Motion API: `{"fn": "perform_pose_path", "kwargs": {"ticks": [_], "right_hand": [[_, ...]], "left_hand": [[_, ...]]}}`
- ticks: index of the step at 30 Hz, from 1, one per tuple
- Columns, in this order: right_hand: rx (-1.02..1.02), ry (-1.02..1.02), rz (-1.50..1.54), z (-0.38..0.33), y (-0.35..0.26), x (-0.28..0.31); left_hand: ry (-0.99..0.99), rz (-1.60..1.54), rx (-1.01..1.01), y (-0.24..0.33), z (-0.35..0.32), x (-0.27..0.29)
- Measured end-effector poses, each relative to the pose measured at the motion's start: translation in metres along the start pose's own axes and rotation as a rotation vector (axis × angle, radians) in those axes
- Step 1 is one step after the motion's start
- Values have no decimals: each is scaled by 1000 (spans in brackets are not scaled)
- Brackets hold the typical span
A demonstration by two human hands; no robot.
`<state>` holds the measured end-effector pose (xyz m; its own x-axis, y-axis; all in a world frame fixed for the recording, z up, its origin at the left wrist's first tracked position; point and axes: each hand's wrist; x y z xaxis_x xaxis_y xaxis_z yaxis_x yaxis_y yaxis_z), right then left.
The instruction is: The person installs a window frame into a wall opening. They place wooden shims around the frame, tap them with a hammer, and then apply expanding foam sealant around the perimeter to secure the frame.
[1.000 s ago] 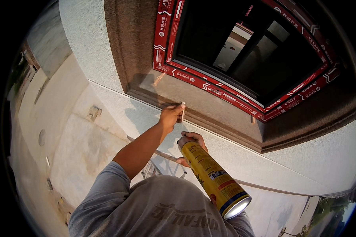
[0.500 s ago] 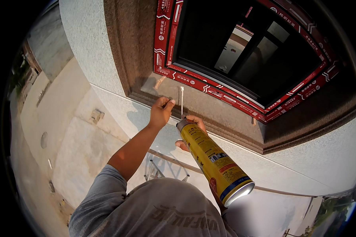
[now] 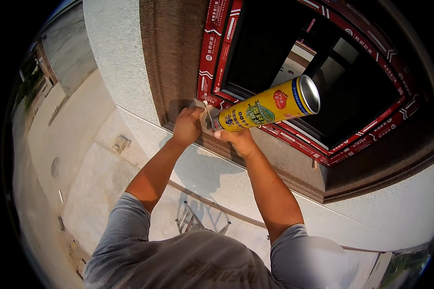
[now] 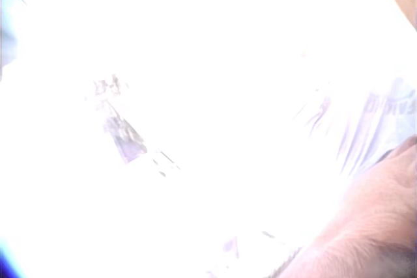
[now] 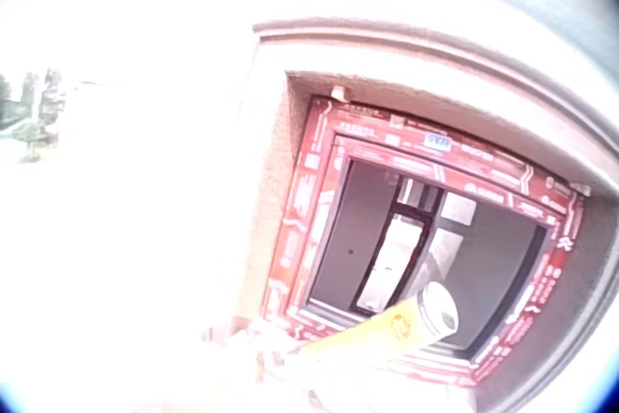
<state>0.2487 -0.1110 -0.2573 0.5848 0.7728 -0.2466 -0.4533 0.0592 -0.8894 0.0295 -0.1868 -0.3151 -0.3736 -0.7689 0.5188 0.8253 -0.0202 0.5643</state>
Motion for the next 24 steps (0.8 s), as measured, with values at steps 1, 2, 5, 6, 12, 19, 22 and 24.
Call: {"fn": "perform_pose_path", "kwargs": {"ticks": [1,2,5,6,12,19,22,24], "right_hand": [[6,-23,-20,5,-7,-4],[-38,-5,-5,9,-9,-5],[-147,33,48,22,-11,0],[-172,21,32,27,-13,3],[-242,80,-6,52,-27,-10],[-248,263,-36,62,-12,-56],[-192,279,-56,60,0,-62],[-159,260,-20,58,17,-50]], "left_hand": [[-27,22,8,1,2,1],[-55,43,16,1,4,2],[-103,48,109,-7,5,-5],[-118,58,127,-8,3,-8],[-133,24,107,-16,1,-10],[-174,-17,123,-19,1,-10],[-124,-100,161,-18,1,-15],[-149,-127,134,-19,5,-18]]}}
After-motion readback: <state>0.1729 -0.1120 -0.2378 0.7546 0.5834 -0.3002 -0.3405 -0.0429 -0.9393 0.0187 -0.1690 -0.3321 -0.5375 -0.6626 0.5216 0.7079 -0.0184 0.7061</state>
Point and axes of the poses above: each hand's wrist, its own z-axis towards the middle knuckle, its own x-axis out of the back of the hand, y = z × x, and after that the axes turned 13 degrees about x, right-handed
